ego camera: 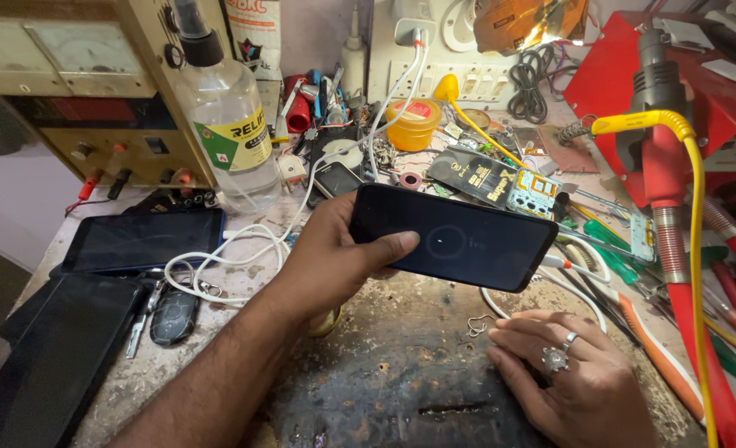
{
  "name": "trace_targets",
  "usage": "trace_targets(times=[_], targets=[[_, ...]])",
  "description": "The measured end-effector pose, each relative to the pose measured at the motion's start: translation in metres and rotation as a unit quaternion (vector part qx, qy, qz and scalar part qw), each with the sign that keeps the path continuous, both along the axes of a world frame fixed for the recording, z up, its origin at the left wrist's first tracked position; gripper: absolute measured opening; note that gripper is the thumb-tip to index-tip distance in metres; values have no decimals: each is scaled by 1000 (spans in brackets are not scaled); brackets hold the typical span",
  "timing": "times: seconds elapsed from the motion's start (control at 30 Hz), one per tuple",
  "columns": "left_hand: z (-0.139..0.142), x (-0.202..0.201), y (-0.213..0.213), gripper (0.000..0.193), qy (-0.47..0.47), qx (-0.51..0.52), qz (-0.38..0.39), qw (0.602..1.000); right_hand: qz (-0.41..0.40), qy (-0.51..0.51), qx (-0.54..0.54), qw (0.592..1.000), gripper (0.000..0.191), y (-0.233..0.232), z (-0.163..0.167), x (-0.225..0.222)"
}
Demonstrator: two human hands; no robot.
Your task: The person solders a small component onto a circuit board, then reassembles a smartphone by connecting the battery and inserting the board into the chassis. They plug in a charging cable to verify the device powers on, then open a feature phone and remove its battery.
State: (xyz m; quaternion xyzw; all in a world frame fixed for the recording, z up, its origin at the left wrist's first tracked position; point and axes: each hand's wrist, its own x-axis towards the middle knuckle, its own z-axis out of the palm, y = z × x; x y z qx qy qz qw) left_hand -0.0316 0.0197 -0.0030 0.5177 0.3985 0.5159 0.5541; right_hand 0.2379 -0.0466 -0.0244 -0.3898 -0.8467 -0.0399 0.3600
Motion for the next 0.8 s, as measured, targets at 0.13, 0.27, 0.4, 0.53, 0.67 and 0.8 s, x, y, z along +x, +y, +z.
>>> trace_targets(times=[0.13, 0.27, 0.4, 0.53, 0.67, 0.8], targets=[[-1, -2, 0, 27, -5, 3, 2, 1000, 34, -13, -12, 999, 22, -2, 3, -1], [0, -2, 1, 25, 8, 9, 7, 1000, 78, -14, -2, 997, 24, -2, 4, -3], [1, -1, 1, 26, 7, 20, 3, 1000, 59, -35, -4, 998, 24, 1, 5, -4], [2, -1, 1, 25, 19, 16, 0, 1000, 38, 1, 2, 999, 22, 2, 4, -4], [2, -3, 3, 28, 25, 11, 6, 1000, 28, 15, -11, 999, 21, 3, 1, -3], [2, -4, 4, 30, 23, 16, 2, 1000, 28, 11, -11, 999, 21, 4, 0, -2]])
